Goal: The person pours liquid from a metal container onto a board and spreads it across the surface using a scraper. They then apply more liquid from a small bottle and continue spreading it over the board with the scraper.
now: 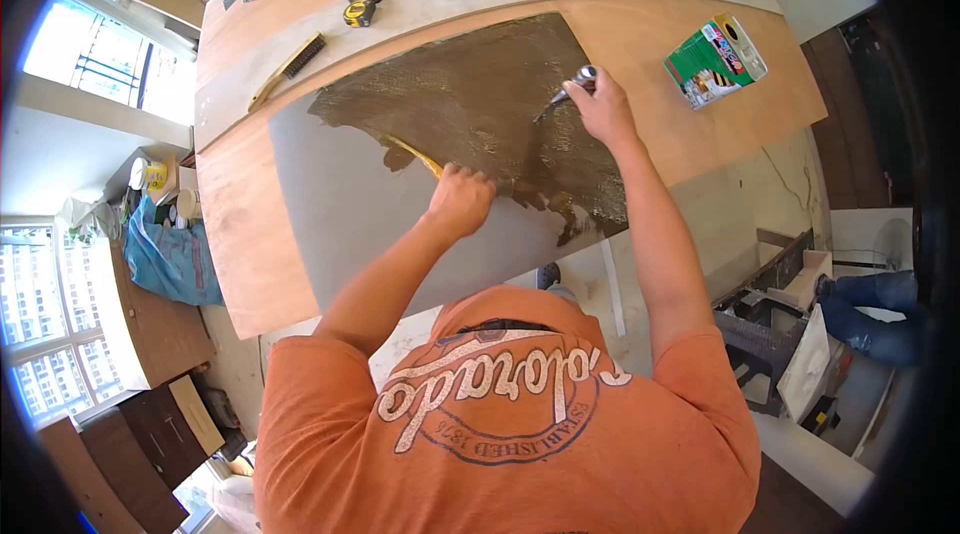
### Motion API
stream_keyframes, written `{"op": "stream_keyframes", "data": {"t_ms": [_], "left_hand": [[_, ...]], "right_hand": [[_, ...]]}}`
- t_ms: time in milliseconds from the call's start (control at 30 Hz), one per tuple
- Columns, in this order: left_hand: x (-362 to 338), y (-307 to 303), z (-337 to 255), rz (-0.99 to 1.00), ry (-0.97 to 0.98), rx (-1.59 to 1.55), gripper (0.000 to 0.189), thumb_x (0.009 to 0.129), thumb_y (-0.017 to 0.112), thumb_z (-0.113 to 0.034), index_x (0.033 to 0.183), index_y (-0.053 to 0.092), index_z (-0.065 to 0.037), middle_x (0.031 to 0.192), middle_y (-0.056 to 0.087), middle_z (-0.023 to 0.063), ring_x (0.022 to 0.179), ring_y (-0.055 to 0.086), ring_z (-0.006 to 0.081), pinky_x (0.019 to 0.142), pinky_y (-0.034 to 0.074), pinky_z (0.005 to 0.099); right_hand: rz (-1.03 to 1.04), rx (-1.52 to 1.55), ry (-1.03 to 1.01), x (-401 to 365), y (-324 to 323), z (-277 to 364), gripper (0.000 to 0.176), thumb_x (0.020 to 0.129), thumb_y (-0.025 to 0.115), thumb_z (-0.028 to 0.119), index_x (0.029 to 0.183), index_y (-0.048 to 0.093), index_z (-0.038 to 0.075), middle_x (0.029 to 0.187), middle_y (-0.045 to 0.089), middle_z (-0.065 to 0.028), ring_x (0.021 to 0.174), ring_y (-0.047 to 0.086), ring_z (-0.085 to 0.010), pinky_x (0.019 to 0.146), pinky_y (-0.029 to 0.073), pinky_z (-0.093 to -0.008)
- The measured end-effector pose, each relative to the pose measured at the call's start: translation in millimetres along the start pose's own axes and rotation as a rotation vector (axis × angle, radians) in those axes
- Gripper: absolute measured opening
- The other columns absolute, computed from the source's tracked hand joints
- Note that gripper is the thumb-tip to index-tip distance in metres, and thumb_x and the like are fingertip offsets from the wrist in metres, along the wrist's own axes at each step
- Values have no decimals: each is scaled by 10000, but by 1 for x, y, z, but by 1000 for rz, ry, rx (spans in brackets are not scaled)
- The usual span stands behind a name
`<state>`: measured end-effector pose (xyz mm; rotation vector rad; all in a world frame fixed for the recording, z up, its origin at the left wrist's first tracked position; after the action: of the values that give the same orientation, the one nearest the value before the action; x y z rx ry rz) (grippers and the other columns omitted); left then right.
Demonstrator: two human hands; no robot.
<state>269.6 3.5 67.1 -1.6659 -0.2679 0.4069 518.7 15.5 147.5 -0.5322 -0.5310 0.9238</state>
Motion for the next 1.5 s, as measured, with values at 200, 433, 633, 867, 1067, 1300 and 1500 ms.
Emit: {"op": "stream_keyframes", "data": {"t_ms": [200,433,633,867,1067,1300,1500], "left_hand": [[1,-12,28,-75,-394,-29,182,793,556,-68,917,684,-101,948,696,102,951,669,292,852,462,432],[13,2,-3,-122,-548,-97,167,822,541,-86,886,696,-100,956,704,107,969,671,301,864,460,445],[39,2,-106,-124,-398,-54,134,806,550,-88,852,676,-90,922,704,134,904,677,320,828,477,458],[37,5,-98,-127,-556,-77,141,807,549,-102,844,684,-87,943,711,132,917,687,304,827,475,452],[56,16,-204,-100,-294,-63,132,815,551,-120,853,673,-88,918,692,89,934,661,269,824,452,417],[32,19,-256,-97,-135,-79,89,809,577,-120,847,656,-104,875,666,64,870,637,252,820,446,402],[-13,-61,-136,-326,-427,-248,210,822,580,-64,996,689,-104,987,676,77,955,637,264,855,471,389]], "right_hand": [[148,-35,-73,0,9,28,311,885,697,275,1027,611,12,899,695,-174,862,675,-357,772,521,-433],[313,-48,-165,-18,5,20,287,883,691,267,982,586,19,918,690,-191,880,664,-391,779,511,-473],[310,-17,-245,-7,9,11,309,876,695,288,967,582,15,926,686,-215,900,661,-407,800,513,-489],[289,-3,-284,-3,7,6,320,871,698,294,970,585,11,933,688,-224,899,663,-412,808,522,-487],[330,-40,-236,-5,7,3,308,881,690,291,985,594,18,938,691,-214,911,668,-400,815,524,-476],[337,-30,-229,-6,7,-1,305,889,683,298,986,595,23,935,695,-200,917,669,-387,823,519,-471],[308,6,-227,-3,1,-8,323,877,688,311,985,593,22,929,694,-201,924,670,-384,828,517,-472]]}}
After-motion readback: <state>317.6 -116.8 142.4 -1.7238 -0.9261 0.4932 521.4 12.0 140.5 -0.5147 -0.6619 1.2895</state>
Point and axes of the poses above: each hand's wrist, its own x-axis towards the middle knuckle, its own y-axis out of the palm, z = x × y, the point moved 10 cm from there along x, towards the middle knuckle
